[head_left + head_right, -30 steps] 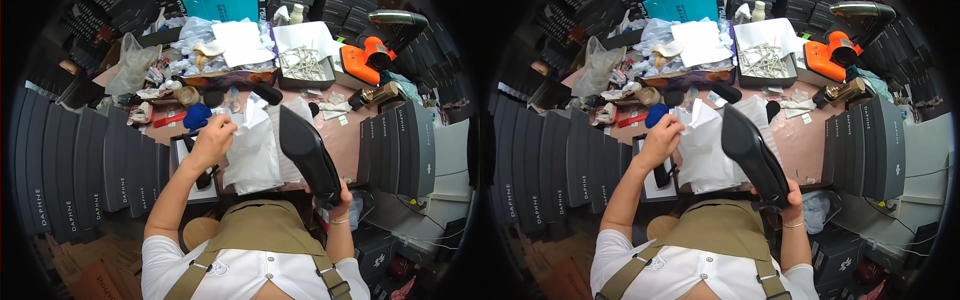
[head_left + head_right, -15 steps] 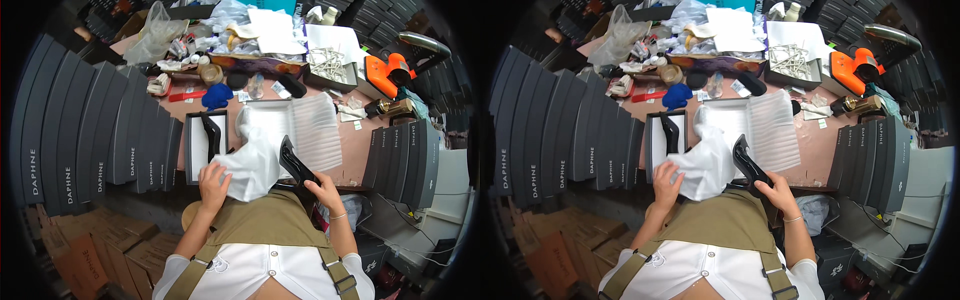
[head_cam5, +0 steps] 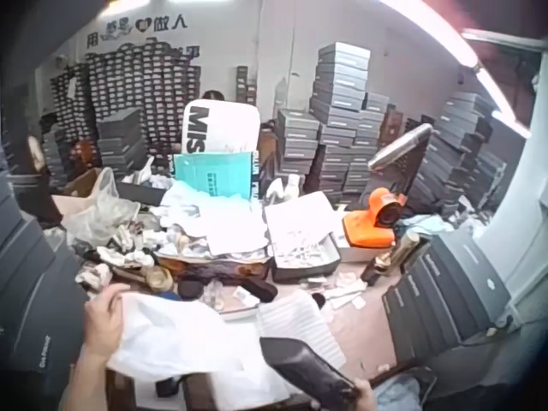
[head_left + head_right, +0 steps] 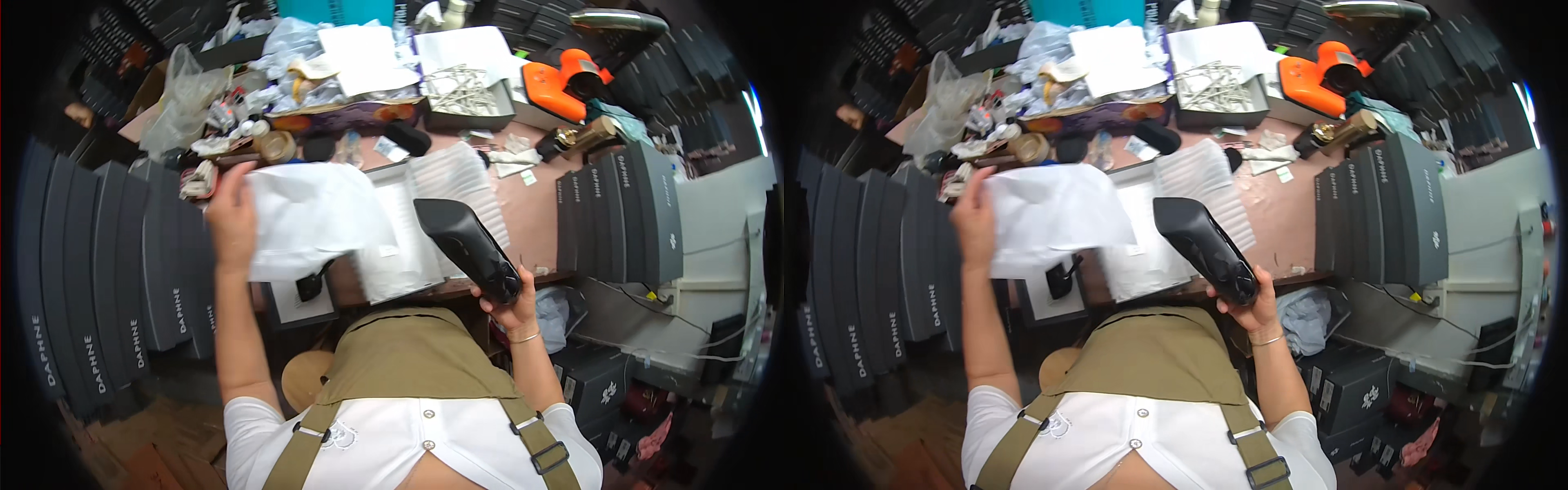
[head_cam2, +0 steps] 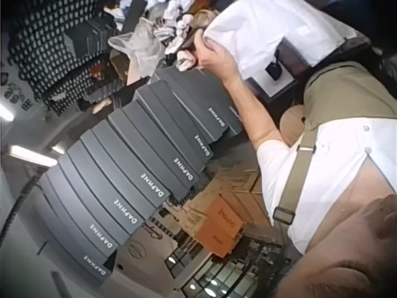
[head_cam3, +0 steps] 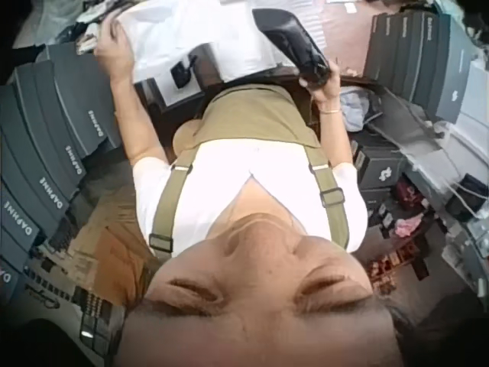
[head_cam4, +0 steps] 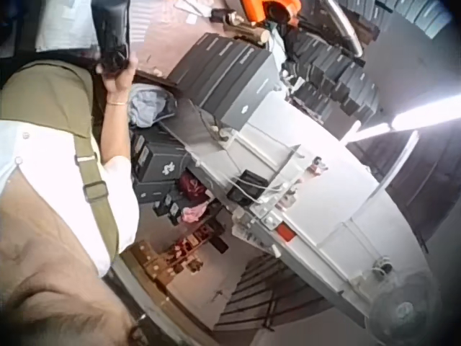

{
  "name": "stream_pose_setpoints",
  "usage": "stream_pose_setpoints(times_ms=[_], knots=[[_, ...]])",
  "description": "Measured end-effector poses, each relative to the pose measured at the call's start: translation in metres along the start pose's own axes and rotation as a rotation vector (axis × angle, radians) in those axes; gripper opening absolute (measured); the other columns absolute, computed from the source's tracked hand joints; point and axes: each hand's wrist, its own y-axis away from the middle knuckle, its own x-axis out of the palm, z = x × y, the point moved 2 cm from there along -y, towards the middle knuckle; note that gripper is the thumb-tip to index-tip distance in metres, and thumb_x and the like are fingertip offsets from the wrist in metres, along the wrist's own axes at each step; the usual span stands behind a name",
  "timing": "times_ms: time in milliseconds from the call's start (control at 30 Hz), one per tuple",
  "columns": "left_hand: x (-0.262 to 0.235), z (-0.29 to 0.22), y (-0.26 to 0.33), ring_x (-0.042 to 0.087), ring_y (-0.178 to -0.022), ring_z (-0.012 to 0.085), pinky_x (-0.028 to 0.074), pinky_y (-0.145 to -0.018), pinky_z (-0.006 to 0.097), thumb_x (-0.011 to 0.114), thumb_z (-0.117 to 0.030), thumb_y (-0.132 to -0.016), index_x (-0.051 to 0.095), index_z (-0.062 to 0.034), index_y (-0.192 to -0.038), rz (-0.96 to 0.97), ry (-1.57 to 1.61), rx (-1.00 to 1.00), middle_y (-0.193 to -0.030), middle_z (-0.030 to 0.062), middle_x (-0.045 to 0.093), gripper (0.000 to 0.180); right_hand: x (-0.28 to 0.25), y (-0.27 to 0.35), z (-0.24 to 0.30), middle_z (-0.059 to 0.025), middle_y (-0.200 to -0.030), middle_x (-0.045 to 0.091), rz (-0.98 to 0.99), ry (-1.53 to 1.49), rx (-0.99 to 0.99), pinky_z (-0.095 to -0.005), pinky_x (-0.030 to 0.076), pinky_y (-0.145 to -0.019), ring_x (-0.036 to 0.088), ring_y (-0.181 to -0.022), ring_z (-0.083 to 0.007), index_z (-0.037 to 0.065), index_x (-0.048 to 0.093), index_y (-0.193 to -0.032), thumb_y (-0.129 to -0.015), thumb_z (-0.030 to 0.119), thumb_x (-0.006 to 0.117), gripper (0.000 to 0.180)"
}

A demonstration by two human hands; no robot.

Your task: Wrapping high-heeled shoes in protective paper and placing them into shoe boxes at a packing station.

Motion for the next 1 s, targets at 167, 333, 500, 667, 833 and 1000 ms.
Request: stream_pose_setpoints(times_ms=[167, 333, 500, 667, 833, 1000], knots=[[-0.018, -0.051, -0.014, 0.061, -0.072, 0.0251, 0.047, -0.068, 0.034, 0.058, -0.002, -0.084, 0.065, -0.0005, -0.093, 0.165, -0.144, 0.127, -0.080, 0.0122, 0.062, 0.011, -0.002, 0.001, 0.003, -0.0107, -0.115, 0.061, 0.008, -0.222, -0.080, -0.0314, 0.047, -0.057, 0.057, -0.090, -0.0320, 0.012, 0.057, -0.124, -0.092, 0.052, 0.044, 0.053], [0.097, -0.022, 0.025, 0.061, -0.075, 0.0366, 0.046, -0.066, 0.043, 0.061, -0.015, -0.083, 0.064, -0.0015, -0.084, 0.417, 0.016, 0.134, -0.081, 0.0180, 0.063, 0.014, 0.002, -0.004, -0.003, -0.0128, -0.111, 0.063, 0.002, -0.195, -0.062, -0.0327, 0.049, -0.057, 0.058, -0.092, -0.0325, 0.009, 0.057, -0.123, -0.092, 0.051, 0.045, 0.054], [0.165, -0.015, 0.048, 0.059, -0.069, 0.0361, 0.045, -0.062, 0.044, 0.061, -0.016, -0.084, 0.064, -0.0027, -0.085, 0.293, 0.112, 0.195, -0.074, 0.0158, 0.058, 0.013, 0.017, 0.010, 0.008, -0.0167, -0.102, 0.065, -0.002, 0.040, -0.091, -0.0315, 0.052, -0.057, 0.064, -0.083, -0.0276, -0.002, 0.055, -0.121, -0.091, 0.049, 0.047, 0.060], [0.152, -0.040, 0.048, 0.055, -0.061, 0.0209, 0.042, -0.057, 0.030, 0.064, -0.010, -0.086, 0.066, 0.0010, -0.089, 0.292, 0.364, 0.091, -0.075, 0.0115, 0.059, 0.012, 0.056, 0.023, 0.040, -0.0141, -0.101, 0.064, 0.238, 0.552, -0.041, -0.0284, 0.054, -0.064, 0.064, -0.083, -0.0160, -0.010, 0.050, -0.123, -0.087, 0.040, 0.054, 0.061], [0.096, -0.085, 0.072, 0.057, -0.062, 0.0202, 0.044, -0.057, 0.029, 0.066, -0.005, -0.084, 0.069, -0.0022, -0.098, 0.431, 0.496, 0.259, -0.075, 0.0093, 0.058, 0.015, 0.075, -0.029, 0.012, -0.0096, -0.101, 0.064, -0.009, 0.524, -0.021, -0.0278, 0.053, -0.072, 0.063, -0.085, -0.0151, -0.003, 0.051, -0.124, -0.088, 0.040, 0.059, 0.056], [0.080, -0.079, 0.084, 0.061, -0.063, 0.0198, 0.049, -0.057, 0.029, 0.065, 0.000, -0.081, 0.067, -0.0044, -0.110, 0.230, 0.371, 0.380, -0.077, 0.0089, 0.059, 0.029, 0.090, -0.072, -0.065, -0.0048, -0.106, 0.060, -0.106, 0.417, -0.180, -0.0301, 0.049, -0.082, 0.058, -0.094, -0.0128, 0.004, 0.047, -0.127, -0.090, 0.024, 0.059, 0.044]])
